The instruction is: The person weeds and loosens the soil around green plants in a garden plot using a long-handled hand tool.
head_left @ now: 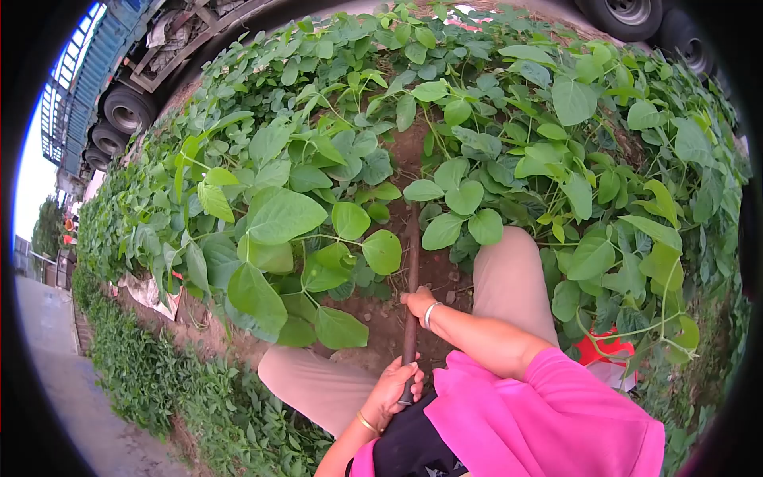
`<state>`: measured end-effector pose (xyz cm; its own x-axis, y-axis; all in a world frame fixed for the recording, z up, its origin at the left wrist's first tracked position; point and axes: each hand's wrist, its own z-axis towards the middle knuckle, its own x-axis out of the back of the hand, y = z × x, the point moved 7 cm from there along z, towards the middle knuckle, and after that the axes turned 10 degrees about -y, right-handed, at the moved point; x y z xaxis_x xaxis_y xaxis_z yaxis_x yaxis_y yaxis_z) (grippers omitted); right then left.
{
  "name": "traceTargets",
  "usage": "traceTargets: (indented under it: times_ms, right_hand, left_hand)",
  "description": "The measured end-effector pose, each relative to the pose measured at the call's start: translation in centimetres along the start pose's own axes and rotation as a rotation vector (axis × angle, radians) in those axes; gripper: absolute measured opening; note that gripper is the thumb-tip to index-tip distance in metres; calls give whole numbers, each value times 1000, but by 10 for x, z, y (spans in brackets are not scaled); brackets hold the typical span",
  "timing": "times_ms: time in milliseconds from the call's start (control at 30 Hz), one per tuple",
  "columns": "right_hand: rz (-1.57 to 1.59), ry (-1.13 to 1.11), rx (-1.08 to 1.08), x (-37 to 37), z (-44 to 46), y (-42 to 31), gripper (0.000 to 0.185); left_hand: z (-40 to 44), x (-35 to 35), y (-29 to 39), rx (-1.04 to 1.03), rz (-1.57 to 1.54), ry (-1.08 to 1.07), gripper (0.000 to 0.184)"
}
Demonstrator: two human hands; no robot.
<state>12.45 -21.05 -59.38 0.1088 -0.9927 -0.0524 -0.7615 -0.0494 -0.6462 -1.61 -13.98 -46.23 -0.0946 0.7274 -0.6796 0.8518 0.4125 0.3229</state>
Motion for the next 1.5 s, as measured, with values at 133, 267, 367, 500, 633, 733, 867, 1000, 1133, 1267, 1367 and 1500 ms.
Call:
traceTargets:
  times_ms: [133, 267, 367, 500, 633, 733, 867, 1000, 1133, 1267, 1367, 1500]
  right_hand:
    - [12, 19, 175, 7, -22, -49, 19]
    - [-31, -8, 448, 2, -43, -91, 32]
    - [-150, 43, 297, -4, -20, -55, 35]
    - [251, -208, -119, -26, 3, 29, 33]
    - [270, -213, -129, -24, -17, 3, 15]
    - [310, -135, 77, -11, -41, -41, 15]
    - [353, -219, 365, -12, -53, -86, 17]
    - [198, -160, 337, -19, -4, -45, 17]
    - [162, -98, -68, -11, 0, 20, 18]
    - [146, -124, -65, -16, -5, 8, 17]
    - [238, -178, -111, -27, -30, -7, 19]
    - [205, -253, -142, -60, -48, 6, 20]
  left_hand:
    - [-4, -9, 13, -119, 144, -42, 28]
    - [-5, -7, 17, -173, 239, -38, 29]
    - [0, 6, 9, -129, 132, -35, 27]
    - [6, 22, -20, 20, -11, 18, 24]
    - [1, 8, -6, -49, -113, -88, 25]
    - [-5, -7, 7, -123, 18, -116, 28]
    - [-4, -15, 24, -211, 219, -83, 28]
    - [0, -4, 17, -193, 192, -69, 26]
    - [11, 18, -12, -2, -27, -3, 26]
    - [-2, 6, 0, 8, -36, -33, 23]
    - [-25, 1, 8, -9, 21, -16, 24]
    - [-58, 2, 10, 21, 17, 61, 29]
